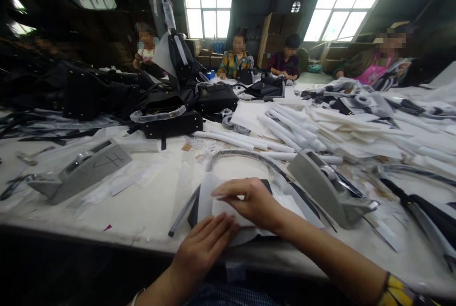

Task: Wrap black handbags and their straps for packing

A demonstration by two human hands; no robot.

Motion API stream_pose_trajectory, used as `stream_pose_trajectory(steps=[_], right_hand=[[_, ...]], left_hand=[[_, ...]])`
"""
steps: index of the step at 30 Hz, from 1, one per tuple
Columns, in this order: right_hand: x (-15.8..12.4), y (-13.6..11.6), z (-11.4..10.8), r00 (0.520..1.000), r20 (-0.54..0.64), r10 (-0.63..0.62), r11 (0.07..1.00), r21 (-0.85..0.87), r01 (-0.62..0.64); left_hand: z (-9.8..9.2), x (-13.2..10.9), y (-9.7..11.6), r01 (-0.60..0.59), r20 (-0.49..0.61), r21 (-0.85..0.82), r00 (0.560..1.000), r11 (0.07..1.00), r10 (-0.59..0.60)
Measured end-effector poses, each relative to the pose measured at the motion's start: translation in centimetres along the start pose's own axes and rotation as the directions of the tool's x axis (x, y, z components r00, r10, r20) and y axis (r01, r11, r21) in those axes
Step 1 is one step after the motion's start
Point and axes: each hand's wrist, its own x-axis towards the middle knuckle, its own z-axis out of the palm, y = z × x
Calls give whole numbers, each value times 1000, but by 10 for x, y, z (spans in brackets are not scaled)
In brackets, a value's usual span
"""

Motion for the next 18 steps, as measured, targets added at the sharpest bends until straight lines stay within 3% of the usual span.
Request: stream_pose_trajectory(steps=[3, 6, 14, 18], right_hand=[[-33, -6, 12, 990, 47, -133, 988, -67, 136], [-53, -4, 26, 988, -1, -153, 972, -182, 150], [-77, 4, 39, 969, -106, -223, 961, -190, 201], [-87, 10, 44, 957, -98, -272, 918, -323, 228]], left_hand=[[0, -2, 1, 50, -26, -93, 998, 994, -53], [1, -5, 2, 97, -51, -176, 993, 980, -108], [2, -10, 0, 173, -39, -251, 981, 953, -188], [4, -13, 4, 268, -53, -279, 954, 922, -294]])
